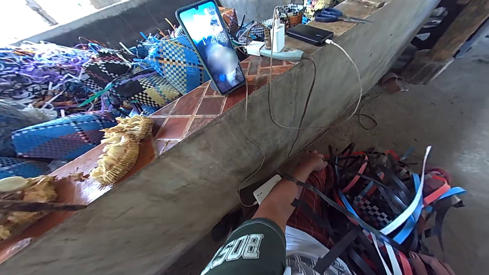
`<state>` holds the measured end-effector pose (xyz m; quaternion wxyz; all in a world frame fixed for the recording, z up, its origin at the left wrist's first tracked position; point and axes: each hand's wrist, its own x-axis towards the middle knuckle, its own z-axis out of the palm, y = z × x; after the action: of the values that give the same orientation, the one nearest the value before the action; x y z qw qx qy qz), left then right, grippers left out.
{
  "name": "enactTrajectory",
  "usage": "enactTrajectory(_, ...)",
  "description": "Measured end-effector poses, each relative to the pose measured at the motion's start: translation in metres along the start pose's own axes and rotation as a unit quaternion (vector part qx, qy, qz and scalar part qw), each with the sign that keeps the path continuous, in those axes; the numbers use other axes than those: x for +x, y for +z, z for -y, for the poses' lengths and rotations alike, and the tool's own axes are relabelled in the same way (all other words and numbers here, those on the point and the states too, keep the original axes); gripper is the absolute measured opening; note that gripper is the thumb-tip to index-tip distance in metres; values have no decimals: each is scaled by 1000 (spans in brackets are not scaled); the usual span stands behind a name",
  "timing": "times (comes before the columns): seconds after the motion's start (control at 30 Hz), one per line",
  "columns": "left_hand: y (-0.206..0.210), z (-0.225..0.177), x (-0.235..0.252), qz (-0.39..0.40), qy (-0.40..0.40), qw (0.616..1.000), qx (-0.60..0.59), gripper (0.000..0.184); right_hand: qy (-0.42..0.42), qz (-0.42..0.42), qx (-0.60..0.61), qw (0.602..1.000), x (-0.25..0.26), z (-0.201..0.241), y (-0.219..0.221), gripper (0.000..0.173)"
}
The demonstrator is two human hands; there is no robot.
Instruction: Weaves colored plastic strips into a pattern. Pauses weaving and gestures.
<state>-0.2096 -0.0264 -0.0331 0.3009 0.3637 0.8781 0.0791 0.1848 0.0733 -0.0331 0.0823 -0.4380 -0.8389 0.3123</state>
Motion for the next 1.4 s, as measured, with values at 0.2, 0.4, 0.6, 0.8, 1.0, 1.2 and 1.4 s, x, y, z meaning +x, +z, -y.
enactTrajectory(0.2, 3, -1, 0, -12, 4, 1000, -14, 42, -16, -11, 13, 1000, 1, -6, 2, 33)
enactTrajectory(0.4, 4, 1, 2, -17, -1, 1000, -11, 42, -6, -16, 18, 1000, 3, -8, 5, 30)
enactTrajectory(0.6, 2, 1, -1, -16, -10, 1000, -10, 42, -46, -68, 30, 996, -1, -13, 14, 23)
enactTrajectory(0.8, 0, -2, -5, -9, -21, 1000, -16, 41, -50, -88, 30, 994, -2, -12, 17, 21)
enactTrajectory(1.0, 2, 1, -1, -12, -15, 1000, -11, 42, -24, -68, 29, 997, 1, -7, 15, 21)
enactTrajectory(1.2, 1, 0, 0, -7, -23, 1000, -11, 42, -23, -61, 36, 997, 0, -3, 11, 21)
enactTrajectory(1.4, 0, -1, -1, -8, -24, 1000, -12, 42, -3, -40, 32, 999, 0, -2, 10, 24)
